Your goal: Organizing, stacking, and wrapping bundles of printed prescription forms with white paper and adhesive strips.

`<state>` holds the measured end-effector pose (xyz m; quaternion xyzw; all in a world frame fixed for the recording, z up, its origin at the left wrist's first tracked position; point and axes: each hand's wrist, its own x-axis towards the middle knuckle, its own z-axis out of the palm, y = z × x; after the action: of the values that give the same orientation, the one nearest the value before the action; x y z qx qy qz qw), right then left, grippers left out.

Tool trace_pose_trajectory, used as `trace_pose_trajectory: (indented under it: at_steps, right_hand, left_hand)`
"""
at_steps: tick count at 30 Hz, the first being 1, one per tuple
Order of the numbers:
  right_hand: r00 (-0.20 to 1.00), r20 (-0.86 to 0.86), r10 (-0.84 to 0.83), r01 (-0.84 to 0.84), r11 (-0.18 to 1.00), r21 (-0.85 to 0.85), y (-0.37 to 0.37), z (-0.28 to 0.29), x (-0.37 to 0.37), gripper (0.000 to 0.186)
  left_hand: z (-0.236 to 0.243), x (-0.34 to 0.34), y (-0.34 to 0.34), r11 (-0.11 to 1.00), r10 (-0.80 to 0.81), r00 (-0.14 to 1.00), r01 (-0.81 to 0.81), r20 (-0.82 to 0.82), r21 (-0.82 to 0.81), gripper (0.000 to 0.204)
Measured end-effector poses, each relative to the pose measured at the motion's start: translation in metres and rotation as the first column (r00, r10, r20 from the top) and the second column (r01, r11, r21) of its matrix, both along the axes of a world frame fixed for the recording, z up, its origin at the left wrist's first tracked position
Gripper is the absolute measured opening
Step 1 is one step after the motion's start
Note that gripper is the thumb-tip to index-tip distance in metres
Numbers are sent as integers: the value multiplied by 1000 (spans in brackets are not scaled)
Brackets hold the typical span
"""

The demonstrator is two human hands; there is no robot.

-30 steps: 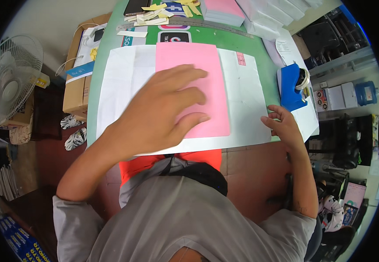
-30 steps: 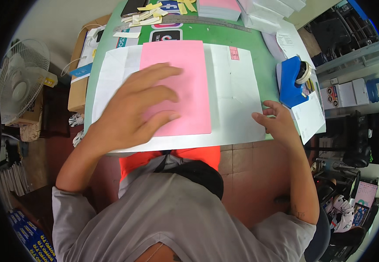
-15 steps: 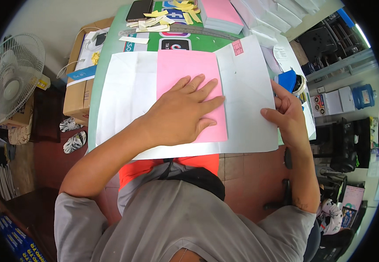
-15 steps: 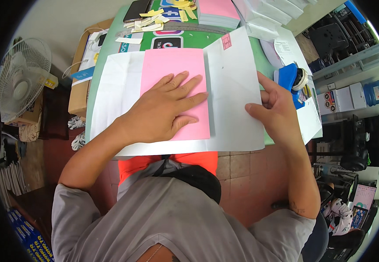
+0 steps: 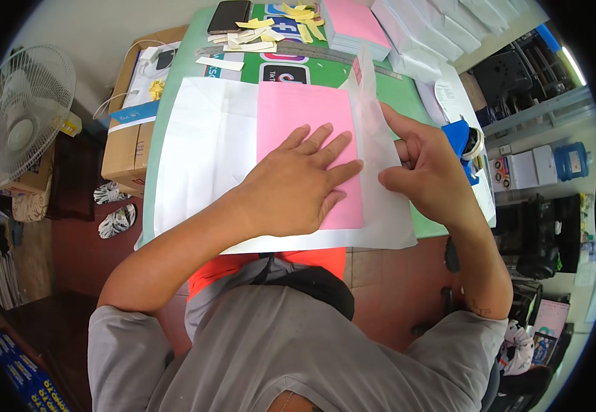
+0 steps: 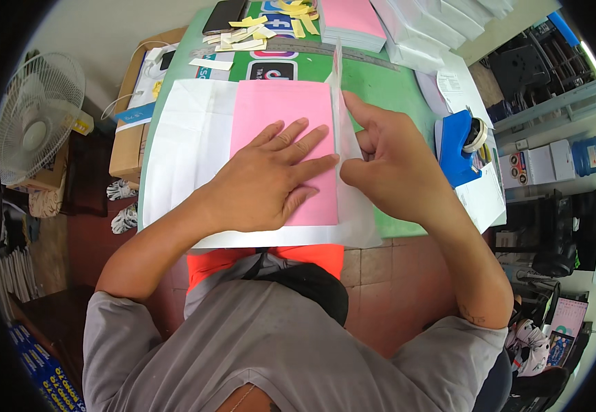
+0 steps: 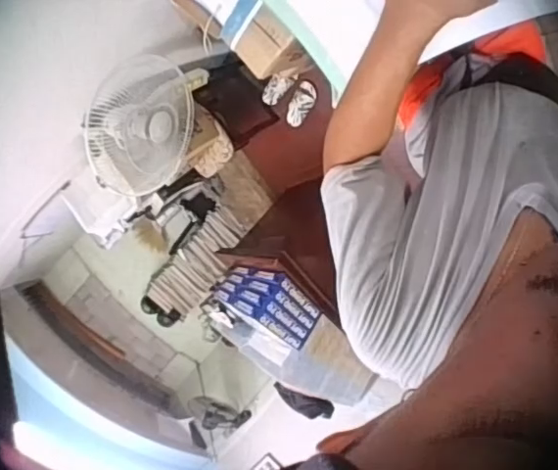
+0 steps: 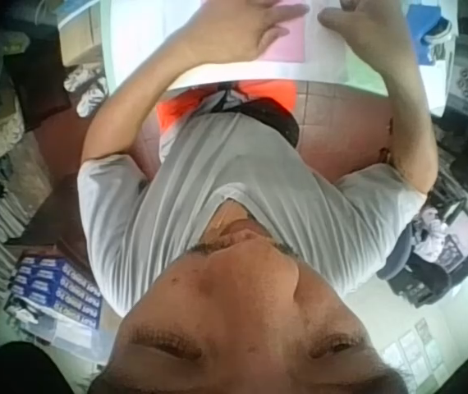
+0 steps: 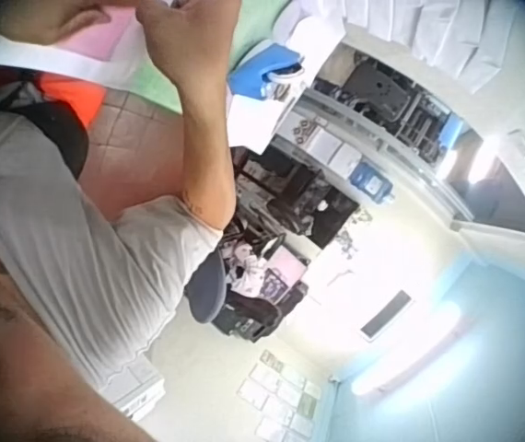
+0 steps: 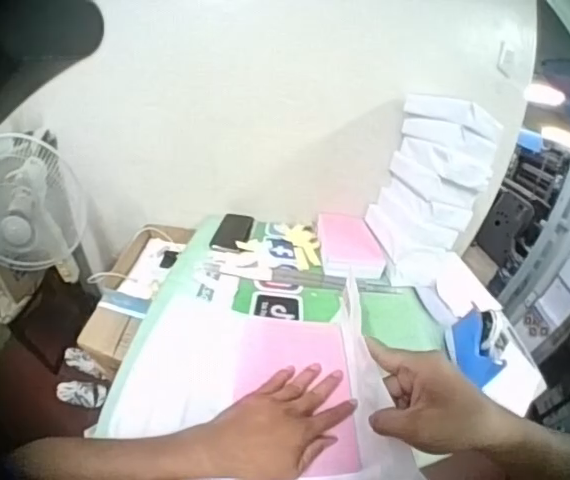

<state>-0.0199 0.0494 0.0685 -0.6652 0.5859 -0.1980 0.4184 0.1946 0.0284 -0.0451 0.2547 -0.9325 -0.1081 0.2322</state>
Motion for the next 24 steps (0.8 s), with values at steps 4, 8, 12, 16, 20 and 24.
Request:
trace_pose_trajectory:
  at_steps: [4,8,12,16,20,24]
  right_hand:
    - [999,-40,16,-17,999,-40,-3,-2,15,90]
    - [997,-13,79,-80,996,-46,-7,-7,27,88]
    - [983,-99,152,-154,988,-7,-14,-5,35,54]
    - [979,-108,176,-181,982,-47,-16,-16,42,42]
    - [977,-58,204,-204,979,12,-20,-26,48,49]
    - [975,-57,214,-212,976,47,-21,-38,52,80]
  left_hand:
    - [2,3,0,996,8,1000,-8,-8,90,47]
    - [0,4,0,998,20,993,-13,-113,59,39]
    - [10,5,1,996,11,984,6,-179,92,35]
    - [13,7,3,981,67,990,-43,-124,187,36]
    - [9,12,1,938,191,944,-94,-271,333,36]
    - [-5,16,-3,910,296,761,-41,-577,413,52]
